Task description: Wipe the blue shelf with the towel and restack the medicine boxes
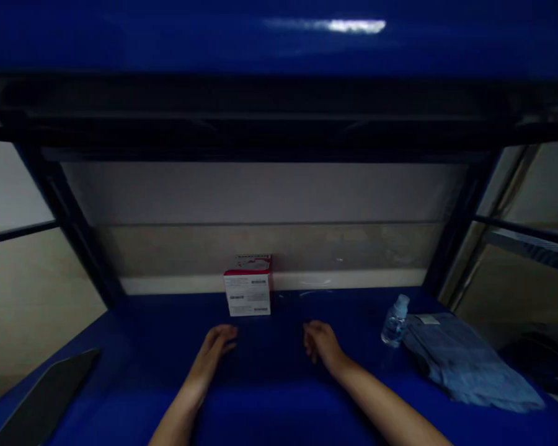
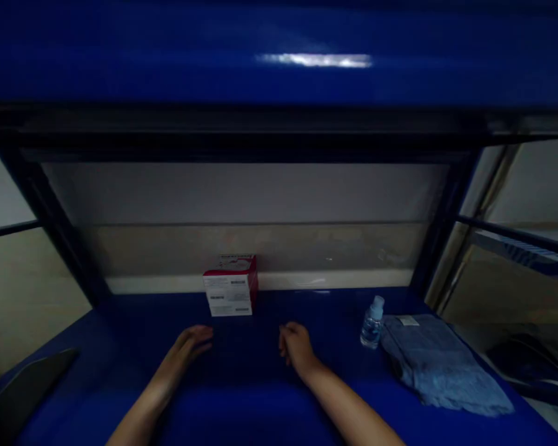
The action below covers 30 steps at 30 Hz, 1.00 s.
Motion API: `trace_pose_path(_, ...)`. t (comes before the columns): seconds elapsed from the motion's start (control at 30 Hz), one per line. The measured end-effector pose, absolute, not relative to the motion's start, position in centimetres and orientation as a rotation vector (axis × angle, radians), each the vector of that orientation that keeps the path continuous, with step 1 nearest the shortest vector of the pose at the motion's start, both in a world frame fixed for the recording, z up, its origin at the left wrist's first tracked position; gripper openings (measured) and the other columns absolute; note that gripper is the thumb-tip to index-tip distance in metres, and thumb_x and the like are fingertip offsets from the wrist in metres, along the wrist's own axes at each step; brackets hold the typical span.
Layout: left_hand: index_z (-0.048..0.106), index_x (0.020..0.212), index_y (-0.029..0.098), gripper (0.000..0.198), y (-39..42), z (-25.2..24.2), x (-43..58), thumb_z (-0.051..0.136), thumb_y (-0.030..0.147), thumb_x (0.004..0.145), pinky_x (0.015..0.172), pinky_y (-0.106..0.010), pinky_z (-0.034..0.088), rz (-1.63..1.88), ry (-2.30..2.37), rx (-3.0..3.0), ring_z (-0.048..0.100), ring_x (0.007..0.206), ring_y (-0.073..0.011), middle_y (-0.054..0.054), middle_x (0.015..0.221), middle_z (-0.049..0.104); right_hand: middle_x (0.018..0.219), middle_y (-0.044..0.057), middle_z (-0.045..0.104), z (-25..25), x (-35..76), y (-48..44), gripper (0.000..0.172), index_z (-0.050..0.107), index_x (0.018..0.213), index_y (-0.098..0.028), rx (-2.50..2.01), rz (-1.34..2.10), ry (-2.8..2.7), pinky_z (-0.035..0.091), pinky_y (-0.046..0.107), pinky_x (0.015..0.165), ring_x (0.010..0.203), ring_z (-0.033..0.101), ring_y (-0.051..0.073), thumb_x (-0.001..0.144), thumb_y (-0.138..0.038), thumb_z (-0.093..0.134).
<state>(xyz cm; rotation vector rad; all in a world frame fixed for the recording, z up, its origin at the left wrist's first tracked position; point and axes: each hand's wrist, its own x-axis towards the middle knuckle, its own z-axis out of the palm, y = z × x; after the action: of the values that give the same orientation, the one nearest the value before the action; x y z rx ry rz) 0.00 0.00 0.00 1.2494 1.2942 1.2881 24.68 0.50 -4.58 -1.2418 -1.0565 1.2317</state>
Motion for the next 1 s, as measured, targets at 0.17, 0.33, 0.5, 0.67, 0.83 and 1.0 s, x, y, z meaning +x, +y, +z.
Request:
trace_pose_path(0.17, 0.051, 0.064, 0.018, 0.04, -7.6, -1.6, 2.4, 0.05, 0.058, 0.072, 0.052, -0.024, 0.039, 0.813, 1.187, 1.532, 0.047, 0.051, -0.012, 0.002, 0.056, 0.051, 0.041, -0.006, 0.031, -7.4, 32.0, -7.0, 0.036, 0.035, 0.044, -0.02, -1.445, 0.894, -1.095, 0.018, 0.023, 0.041, 0.04, 0.027, 0.007, 0.062, -0.047, 0.053)
trace_pose_path(0.33, 0.05, 0.062, 0.02, 0.041, -10.4, -1.4, 4.0, 0.042, 0.057, 0.077, 0.056, -0.022, 0.037, 0.776, 1.296, 1.639, 0.045, 0.057, -0.0134, 0.002, 0.059, 0.049, 0.046, -0.007, 0.026, -7.7, 34.1, -9.4, 0.039, 0.032, 0.052, -0.021, -1.428, 0.908, -1.076, 0.017, 0.024, 0.043, 0.043, 0.022, 0.007, 0.07, -0.053, 0.046)
trace_pose_path(0.5, 0.051, 0.069, 0.02, 0.035, -10.3, -1.8, 3.7, 0.042, 0.052, 0.079, 0.059, -0.022, 0.036, 0.76, 1.327, 1.726, 0.046, 0.062, -0.0146, 0.002, 0.064, 0.05, 0.048, -0.006, 0.024, -7.0, 33.3, -9.3, 0.041, 0.032, 0.052, -0.02, -1.451, 0.833, -1.153, 0.017, 0.023, 0.045, 0.047, 0.023, 0.008, 0.071, -0.055, 0.045)
trace_pose_path(0.67, 0.053, 0.069, 0.021, 0.035, -10.1, -2.1, 3.4, 0.046, 0.054, 0.076, 0.059, -0.022, 0.037, 0.759, 1.346, 1.761, 0.048, 0.061, -0.0151, 0.002, 0.062, 0.051, 0.048, -0.006, 0.025, -6.6, 33.2, -9.4, 0.04, 0.033, 0.054, -0.02, -1.439, 0.862, -1.196, 0.017, 0.023, 0.045, 0.046, 0.023, 0.007, 0.074, -0.053, 0.043)
trace_pose_path(0.83, 0.054, 0.07, 0.021, 0.032, -10.2, -1.9, 3.4, 0.047, 0.052, 0.075, 0.061, -0.022, 0.039, 0.752, 1.348, 1.765, 0.051, 0.063, -0.0164, 0.001, 0.064, 0.055, 0.046, -0.007, 0.028, -6.7, 33.2, -9.4, 0.04, 0.033, 0.054, -0.021, -1.434, 0.887, -1.161, 0.017, 0.023, 0.043, 0.044, 0.024, 0.007, 0.074, -0.054, 0.044)
trace_pose_path(1.0, 0.054, 0.073, 0.022, 0.025, -10.3, -1.9, 3.2, 0.047, 0.046, 0.078, 0.063, -0.022, 0.039, 0.724, 1.322, 1.789, 0.052, 0.067, -0.0169, 0.001, 0.069, 0.056, 0.046, -0.007, 0.028, -6.6, 33.1, -9.6, 0.041, 0.033, 0.054, -0.021, -1.44, 0.887, -1.149, 0.017, 0.023, 0.043, 0.044, 0.024, 0.007, 0.073, -0.055, 0.044)
